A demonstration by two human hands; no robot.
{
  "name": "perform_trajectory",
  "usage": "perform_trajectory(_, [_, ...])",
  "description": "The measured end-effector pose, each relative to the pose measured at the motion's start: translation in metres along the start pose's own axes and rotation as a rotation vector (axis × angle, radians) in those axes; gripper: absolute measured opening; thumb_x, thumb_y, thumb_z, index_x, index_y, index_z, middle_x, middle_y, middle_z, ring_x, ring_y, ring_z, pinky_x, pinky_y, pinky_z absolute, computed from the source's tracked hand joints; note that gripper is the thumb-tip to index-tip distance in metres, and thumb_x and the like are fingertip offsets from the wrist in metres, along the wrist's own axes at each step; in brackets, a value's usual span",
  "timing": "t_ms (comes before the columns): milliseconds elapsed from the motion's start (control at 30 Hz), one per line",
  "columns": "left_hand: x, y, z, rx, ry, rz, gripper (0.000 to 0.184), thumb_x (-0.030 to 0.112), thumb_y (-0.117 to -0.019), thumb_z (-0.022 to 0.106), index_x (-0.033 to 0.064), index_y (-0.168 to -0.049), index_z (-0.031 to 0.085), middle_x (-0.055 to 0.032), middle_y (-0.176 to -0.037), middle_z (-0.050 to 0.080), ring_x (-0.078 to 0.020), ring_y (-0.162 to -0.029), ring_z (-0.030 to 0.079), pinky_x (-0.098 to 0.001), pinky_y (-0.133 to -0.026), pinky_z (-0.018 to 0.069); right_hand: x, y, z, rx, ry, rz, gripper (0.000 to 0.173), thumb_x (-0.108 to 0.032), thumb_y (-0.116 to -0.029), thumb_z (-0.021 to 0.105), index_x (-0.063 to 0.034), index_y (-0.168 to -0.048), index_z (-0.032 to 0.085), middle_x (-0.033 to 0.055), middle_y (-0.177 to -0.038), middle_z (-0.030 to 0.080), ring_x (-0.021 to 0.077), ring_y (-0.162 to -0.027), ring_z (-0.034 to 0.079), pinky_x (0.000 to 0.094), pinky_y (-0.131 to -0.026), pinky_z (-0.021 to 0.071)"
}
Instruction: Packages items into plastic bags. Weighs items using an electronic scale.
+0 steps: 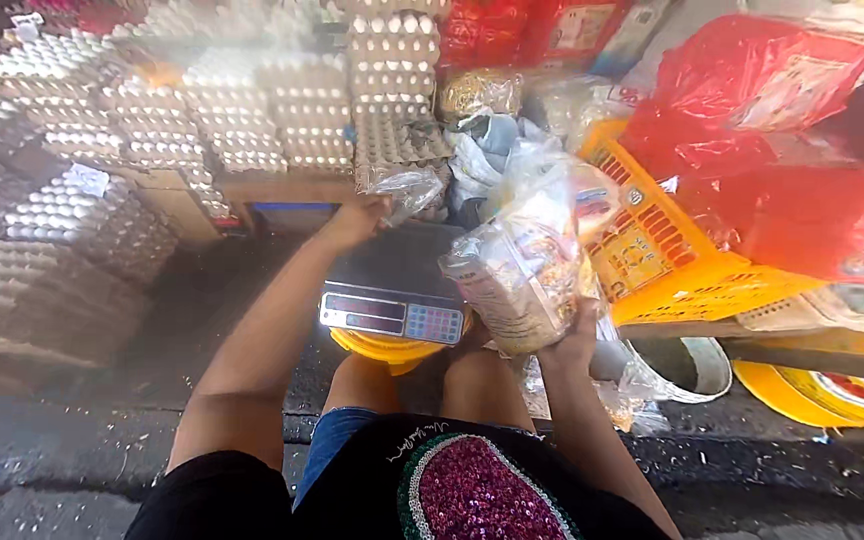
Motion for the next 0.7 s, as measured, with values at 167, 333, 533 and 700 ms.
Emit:
perform_trajectory(167, [-0.039, -0.016, 0.041, 0.036, -0.256, -0.041, 0.044, 0.004, -0.0907, 0.068, 0.0082, -0.135, 0.066, -0.0326, -0.142, 0.050, -0.0466, -0.125, 0.056, -0.0612, -0.103, 0.0476, -0.036, -0.007, 0.008, 0.056, -0.027, -0.096, 0.049, -0.043, -0.1115, 0.024, -0.0087, -0.143, 0.040, 0.0089, -0.122, 0.063, 0.0180, -0.112, 0.065, 0.0436, -0.097, 0.0569])
perform_trajectory(333, [-0.055, -0.019, 0.100, -0.232, -0.465, -0.082, 0.080, 0.016, -0.0910, 0.072, 0.0100, -0.160, 0.033, -0.0343, -0.150, 0.042, -0.0536, -0.122, 0.057, -0.0702, -0.095, 0.0481, -0.056, -0.020, 0.029, 0.088, 0.049, -0.126, 0.048, -0.041, -0.1123, 0.024, -0.0091, -0.143, 0.042, 0.0100, -0.123, 0.064, 0.0197, -0.112, 0.065, 0.0459, -0.097, 0.0565])
perform_trajectory(533, [-0.061, -0.018, 0.130, -0.220, -0.620, -0.206, 0.107, 0.060, -0.0760, 0.084, -0.0081, -0.148, 0.042, -0.0340, -0.152, 0.035, -0.0506, -0.124, 0.054, -0.0632, -0.091, 0.0530, -0.055, -0.030, 0.044, 0.108, 0.187, -0.146, 0.044, -0.036, -0.1133, 0.028, -0.0064, -0.139, 0.048, 0.0092, -0.117, 0.067, 0.0175, -0.108, 0.068, 0.0418, -0.094, 0.0582])
perform_trajectory(700, [-0.067, -0.033, 0.139, -0.250, -0.525, -0.142, 0.039, 0.027, -0.1065, 0.052, -0.0049, -0.126, 0.064, -0.0306, -0.146, 0.046, -0.0469, -0.119, 0.061, -0.0616, -0.091, 0.0547, -0.046, -0.037, 0.046, 0.128, 0.215, -0.146, 0.041, -0.033, -0.1128, 0.034, -0.0038, -0.137, 0.049, 0.0107, -0.115, 0.067, 0.0186, -0.105, 0.069, 0.0414, -0.092, 0.0591])
Point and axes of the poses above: each hand's wrist, its own y-axis away from the middle knuckle, its own z-axis out of the palm, x = y × z, the point moved 9 cm from there along -y, towards the middle knuckle
